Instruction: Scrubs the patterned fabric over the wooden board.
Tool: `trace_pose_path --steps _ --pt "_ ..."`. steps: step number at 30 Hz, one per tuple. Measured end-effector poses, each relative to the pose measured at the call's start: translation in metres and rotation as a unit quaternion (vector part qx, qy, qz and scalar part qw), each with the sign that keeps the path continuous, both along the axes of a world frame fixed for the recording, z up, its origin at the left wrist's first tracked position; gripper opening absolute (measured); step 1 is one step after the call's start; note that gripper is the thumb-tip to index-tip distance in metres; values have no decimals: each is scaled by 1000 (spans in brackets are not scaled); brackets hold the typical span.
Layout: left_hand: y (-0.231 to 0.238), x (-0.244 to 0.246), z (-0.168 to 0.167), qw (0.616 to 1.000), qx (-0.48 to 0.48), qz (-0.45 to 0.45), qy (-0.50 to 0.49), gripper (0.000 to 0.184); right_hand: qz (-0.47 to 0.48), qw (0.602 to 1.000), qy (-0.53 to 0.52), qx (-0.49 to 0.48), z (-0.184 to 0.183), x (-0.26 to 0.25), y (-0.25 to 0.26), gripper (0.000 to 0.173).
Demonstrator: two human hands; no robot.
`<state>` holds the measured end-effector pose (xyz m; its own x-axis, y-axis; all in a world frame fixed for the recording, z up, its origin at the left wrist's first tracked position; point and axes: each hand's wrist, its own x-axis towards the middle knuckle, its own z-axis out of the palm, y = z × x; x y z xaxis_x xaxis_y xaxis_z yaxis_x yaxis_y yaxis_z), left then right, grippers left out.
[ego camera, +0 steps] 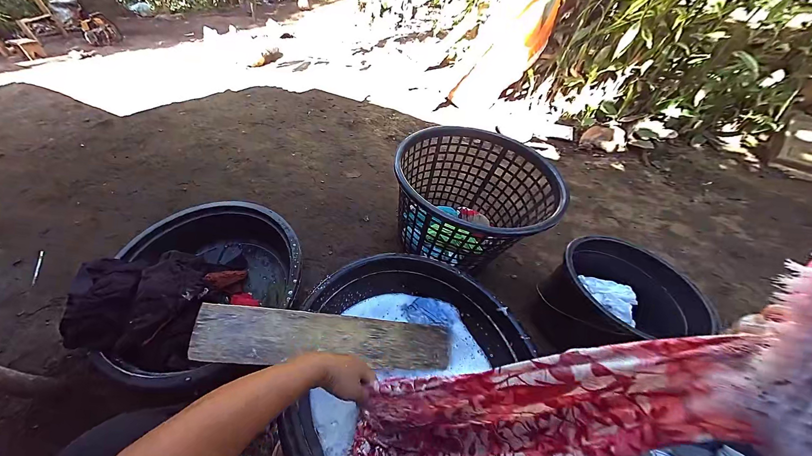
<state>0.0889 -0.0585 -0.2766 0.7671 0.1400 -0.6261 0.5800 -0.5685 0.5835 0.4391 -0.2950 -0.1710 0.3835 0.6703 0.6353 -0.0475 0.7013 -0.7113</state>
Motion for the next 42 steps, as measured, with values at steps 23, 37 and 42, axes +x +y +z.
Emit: trace_pose_path --steps 23,37,42 --pt "66 -125 -55 864 10 500 -60 40 -145 721 -131 -665 -187 -94 200 52" --pt "58 -134 -45 852 168 490 73 22 -165 645 -299 -684 -281 -164 172 71" --pt "60 -131 -48 855 177 483 75 21 -78 692 -296 -654 -217 -223 199 70"
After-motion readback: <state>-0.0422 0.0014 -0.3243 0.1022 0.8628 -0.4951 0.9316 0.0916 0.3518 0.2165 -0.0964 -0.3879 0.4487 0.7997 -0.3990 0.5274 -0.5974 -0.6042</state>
